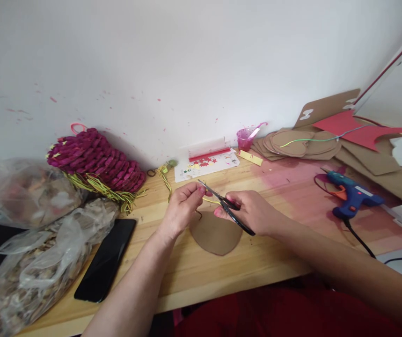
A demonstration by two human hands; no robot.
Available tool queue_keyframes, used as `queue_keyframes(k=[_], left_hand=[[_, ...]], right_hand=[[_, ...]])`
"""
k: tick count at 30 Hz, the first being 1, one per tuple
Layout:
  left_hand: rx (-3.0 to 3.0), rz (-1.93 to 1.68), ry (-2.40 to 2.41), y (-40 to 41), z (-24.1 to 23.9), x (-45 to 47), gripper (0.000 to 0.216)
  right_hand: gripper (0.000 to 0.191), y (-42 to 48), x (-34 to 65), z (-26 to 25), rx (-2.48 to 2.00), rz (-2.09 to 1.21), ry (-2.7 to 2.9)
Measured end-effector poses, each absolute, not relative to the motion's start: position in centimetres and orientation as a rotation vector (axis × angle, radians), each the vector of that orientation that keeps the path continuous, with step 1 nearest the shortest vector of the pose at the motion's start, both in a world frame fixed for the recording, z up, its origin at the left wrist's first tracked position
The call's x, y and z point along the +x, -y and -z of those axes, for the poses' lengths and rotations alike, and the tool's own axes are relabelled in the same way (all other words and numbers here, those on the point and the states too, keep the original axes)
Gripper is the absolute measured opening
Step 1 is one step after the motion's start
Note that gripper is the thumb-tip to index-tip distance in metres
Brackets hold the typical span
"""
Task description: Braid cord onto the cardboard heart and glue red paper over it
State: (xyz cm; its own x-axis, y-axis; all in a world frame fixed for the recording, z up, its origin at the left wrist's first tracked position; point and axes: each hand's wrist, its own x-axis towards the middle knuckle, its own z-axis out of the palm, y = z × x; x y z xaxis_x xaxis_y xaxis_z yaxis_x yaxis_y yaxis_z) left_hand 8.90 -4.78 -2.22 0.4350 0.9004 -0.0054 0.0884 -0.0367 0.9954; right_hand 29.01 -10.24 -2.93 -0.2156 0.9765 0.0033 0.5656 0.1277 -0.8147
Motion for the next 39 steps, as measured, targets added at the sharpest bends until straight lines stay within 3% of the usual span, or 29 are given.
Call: queue_keyframes(k=[11,25,39], left_hand=[[1.49,-0.857,-0.948,4.6,2.0,8.7,0.034],[1.23,-0.616,-0.758,4.4,1.5,8.3,0.027],[1.221,-0.583,-0.814,4.4,0.9,8.2,0.032]], right_hand=[[0.044,9.4,30.1,3.5,-1.551,-0.953,1.68],[0.041,10.0,30.4,2.7,-1.318,-0.97,1.947],[0.046,10.2,30.4,2.7,-1.37,-0.953,1.95]])
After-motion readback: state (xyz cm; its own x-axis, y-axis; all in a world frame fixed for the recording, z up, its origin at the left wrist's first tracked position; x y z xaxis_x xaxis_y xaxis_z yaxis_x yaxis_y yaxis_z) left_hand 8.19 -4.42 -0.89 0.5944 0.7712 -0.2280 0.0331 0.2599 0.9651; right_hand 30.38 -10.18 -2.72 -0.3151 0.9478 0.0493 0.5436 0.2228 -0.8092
